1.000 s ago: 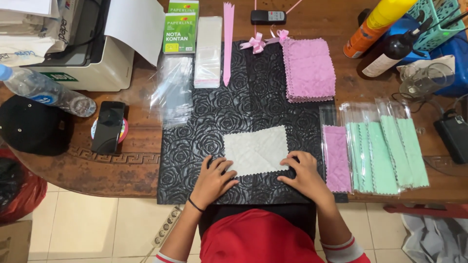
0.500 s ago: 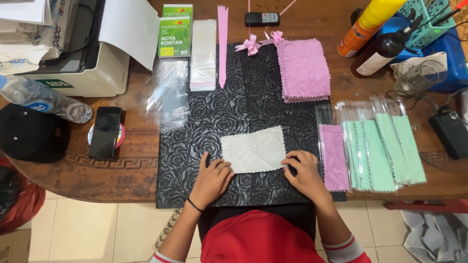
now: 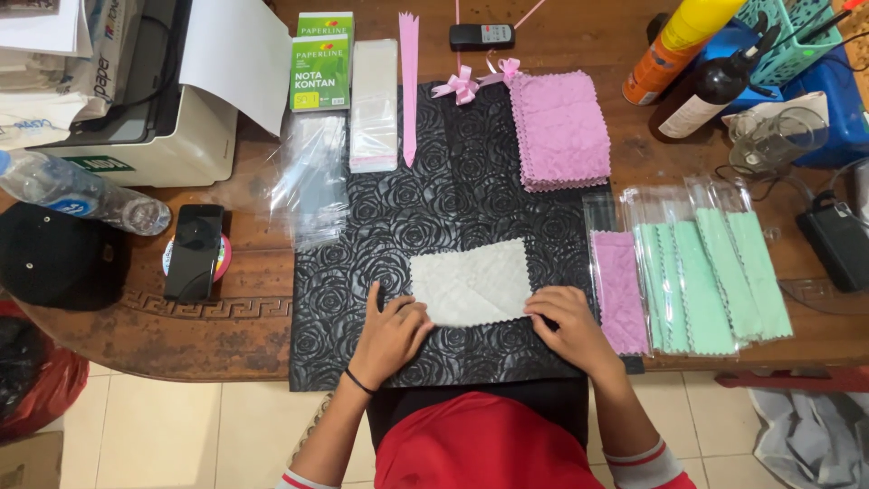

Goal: The person folds small pink cloths and places them into clear plastic bags one at a time on a workspace table.

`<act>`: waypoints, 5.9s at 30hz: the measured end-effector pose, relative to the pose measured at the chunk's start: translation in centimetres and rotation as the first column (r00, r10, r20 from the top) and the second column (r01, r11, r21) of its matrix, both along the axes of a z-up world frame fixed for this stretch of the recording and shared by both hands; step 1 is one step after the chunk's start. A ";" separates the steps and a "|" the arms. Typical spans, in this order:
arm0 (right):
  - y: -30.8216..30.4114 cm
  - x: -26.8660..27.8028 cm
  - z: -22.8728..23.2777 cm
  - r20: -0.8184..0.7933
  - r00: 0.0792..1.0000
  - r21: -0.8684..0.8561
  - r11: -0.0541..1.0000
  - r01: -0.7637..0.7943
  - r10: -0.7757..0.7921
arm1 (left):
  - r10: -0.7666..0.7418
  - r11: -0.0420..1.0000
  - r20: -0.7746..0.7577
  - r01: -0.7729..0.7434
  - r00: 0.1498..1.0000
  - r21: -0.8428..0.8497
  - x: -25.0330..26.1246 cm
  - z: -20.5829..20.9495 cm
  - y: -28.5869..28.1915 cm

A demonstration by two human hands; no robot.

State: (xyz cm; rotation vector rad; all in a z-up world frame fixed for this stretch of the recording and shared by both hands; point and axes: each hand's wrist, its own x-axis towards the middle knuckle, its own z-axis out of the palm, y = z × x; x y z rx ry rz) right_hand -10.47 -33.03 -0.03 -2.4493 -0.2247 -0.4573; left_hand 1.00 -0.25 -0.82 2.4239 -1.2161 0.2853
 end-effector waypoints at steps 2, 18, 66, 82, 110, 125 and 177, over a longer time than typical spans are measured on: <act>0.1 0.0 0.5 -0.003 1.000 -0.005 1.000 0.005 -0.005 | -0.016 0.999 -0.026 0.017 1.000 0.030 -0.1 1.1 0.0; 0.3 0.8 2.7 -0.132 0.990 0.193 0.978 0.083 -0.058 | -0.075 0.964 -0.397 -0.036 0.915 -0.264 0.7 2.3 0.0; 0.1 8.7 0.6 -0.390 0.867 0.309 0.844 0.439 -0.308 | 0.554 0.831 -0.168 -0.554 0.816 0.053 4.2 -1.4 -4.5; -0.1 8.9 0.3 -0.388 0.863 0.327 0.828 0.456 -0.322 | 0.575 0.817 -0.089 -0.576 0.813 0.018 4.4 -2.3 -4.6; 4.4 4.5 3.4 -0.233 0.965 -0.144 0.985 0.093 -0.125 | 0.130 0.991 -0.148 -0.133 0.980 -0.008 -2.5 2.9 -9.3; 3.1 3.3 -0.5 -0.294 0.951 -0.209 0.978 0.031 -0.093 | 0.043 0.985 -0.177 -0.072 0.983 -0.159 0.7 2.9 -5.8; 3.2 2.8 -0.5 -0.345 0.936 -0.100 0.994 0.043 -0.075 | 0.257 0.331 -0.594 -0.647 0.762 -0.687 16.6 8.9 6.7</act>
